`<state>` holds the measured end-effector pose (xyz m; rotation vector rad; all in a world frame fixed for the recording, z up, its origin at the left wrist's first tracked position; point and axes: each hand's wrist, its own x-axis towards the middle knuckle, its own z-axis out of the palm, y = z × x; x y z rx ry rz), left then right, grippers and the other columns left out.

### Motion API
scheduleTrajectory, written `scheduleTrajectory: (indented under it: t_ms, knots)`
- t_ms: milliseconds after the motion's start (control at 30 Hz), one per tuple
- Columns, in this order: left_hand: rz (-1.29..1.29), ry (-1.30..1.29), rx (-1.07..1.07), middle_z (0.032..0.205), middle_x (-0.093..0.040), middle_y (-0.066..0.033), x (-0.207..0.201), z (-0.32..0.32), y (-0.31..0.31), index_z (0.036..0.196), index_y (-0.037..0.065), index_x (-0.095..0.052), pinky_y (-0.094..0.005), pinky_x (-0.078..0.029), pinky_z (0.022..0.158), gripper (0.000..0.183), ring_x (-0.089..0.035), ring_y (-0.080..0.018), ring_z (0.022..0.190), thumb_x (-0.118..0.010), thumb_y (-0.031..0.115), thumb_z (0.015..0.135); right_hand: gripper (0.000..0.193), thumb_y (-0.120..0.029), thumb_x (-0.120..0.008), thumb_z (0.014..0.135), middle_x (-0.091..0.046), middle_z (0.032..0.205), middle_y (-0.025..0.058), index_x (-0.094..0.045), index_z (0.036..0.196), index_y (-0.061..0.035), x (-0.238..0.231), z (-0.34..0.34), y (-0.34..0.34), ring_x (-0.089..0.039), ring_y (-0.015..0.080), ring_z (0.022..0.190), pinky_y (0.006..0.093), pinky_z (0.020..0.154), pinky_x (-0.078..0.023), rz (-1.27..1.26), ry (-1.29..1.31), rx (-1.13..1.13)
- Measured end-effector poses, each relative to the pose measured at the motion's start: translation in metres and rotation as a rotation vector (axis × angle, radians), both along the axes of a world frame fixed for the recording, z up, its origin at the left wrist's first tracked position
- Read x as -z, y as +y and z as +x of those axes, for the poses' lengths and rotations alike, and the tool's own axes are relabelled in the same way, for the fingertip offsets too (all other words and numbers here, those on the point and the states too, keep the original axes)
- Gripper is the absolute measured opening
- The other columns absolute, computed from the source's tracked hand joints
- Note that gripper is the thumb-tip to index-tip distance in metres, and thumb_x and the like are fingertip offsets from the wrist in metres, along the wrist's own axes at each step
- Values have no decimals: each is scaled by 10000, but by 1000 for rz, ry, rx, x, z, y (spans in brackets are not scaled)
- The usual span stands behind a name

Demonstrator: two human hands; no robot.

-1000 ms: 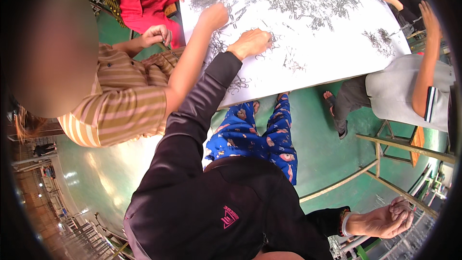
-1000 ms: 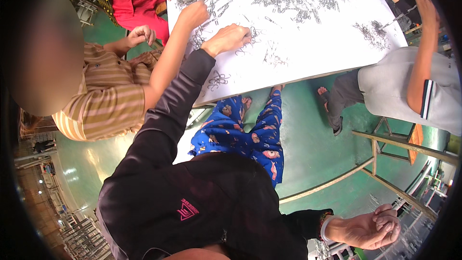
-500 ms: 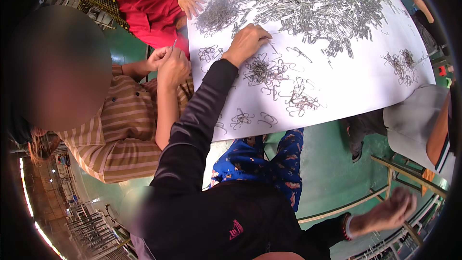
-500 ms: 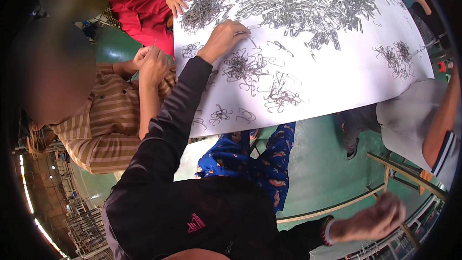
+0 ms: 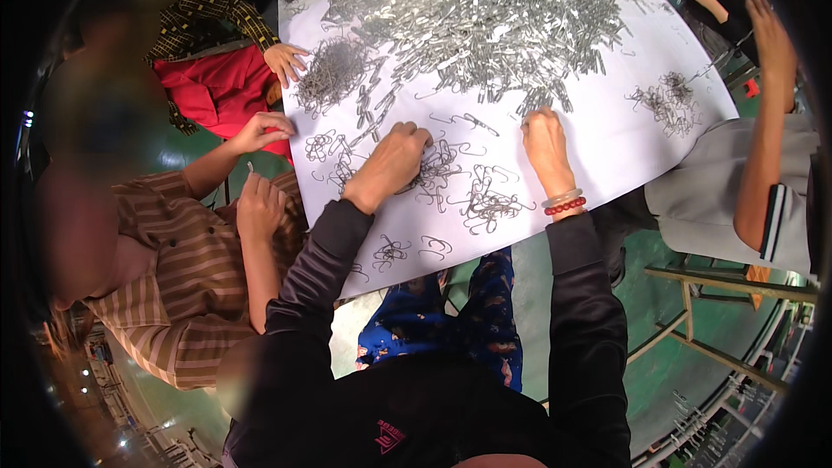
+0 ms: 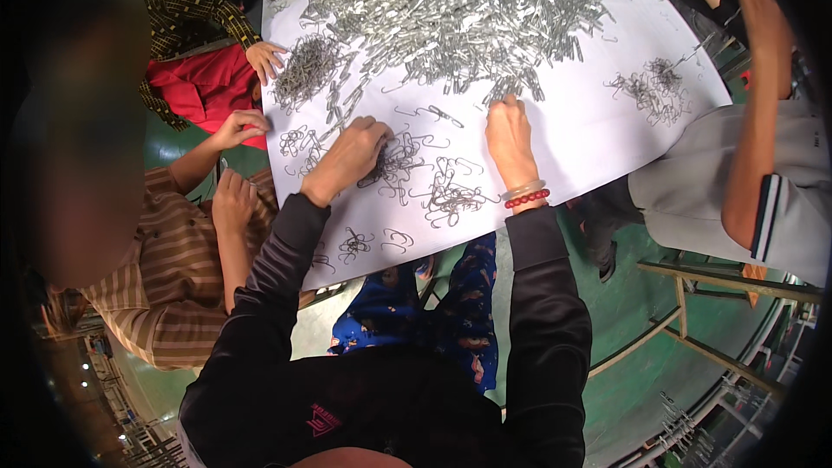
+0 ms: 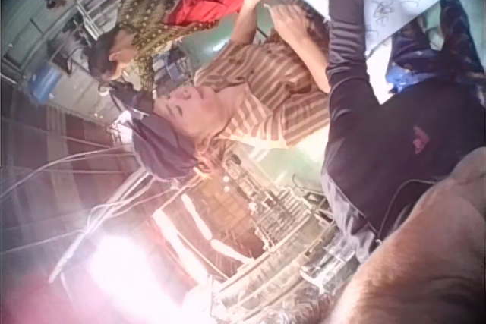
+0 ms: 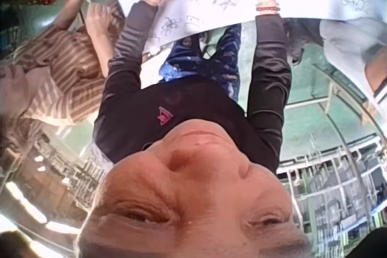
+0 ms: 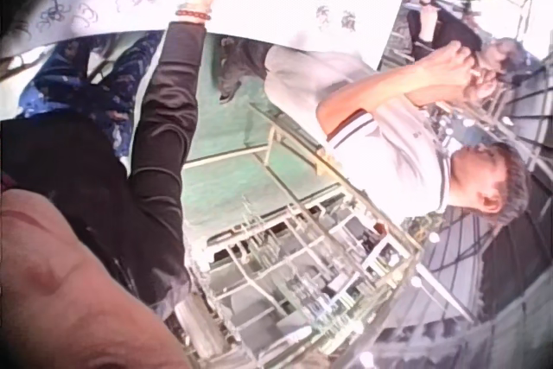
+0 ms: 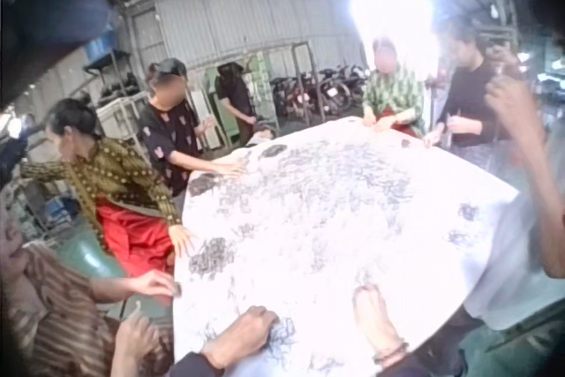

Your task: The person picks up small metal hooks from a table and hangs them onto a metal rack.

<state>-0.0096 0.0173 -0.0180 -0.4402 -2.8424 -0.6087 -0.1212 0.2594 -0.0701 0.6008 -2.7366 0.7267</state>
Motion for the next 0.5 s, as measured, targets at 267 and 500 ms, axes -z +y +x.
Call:
scheduleTrajectory:
  t_ms: [267,500]
  knots:
    - [1001,-398,-154,877,-660,-98,-36,50,61,905,-52,-636,-258,-494,662,152,-632,-164,688,-646,75,821,255,45,-637,739,-644,731,105,-621,989,94,-50,76,16,-569,97,590,232,540,-456,-567,-637,10]
    - [1216,-355,-86,863,-650,-45,-31,84,75,886,-7,-668,-262,-457,770,152,-572,-107,831,-685,120,805,186,19,-664,768,-624,817,90,-629,938,85,-74,183,-6,-580,100,630,224,548,-486,-968,-610,-66]
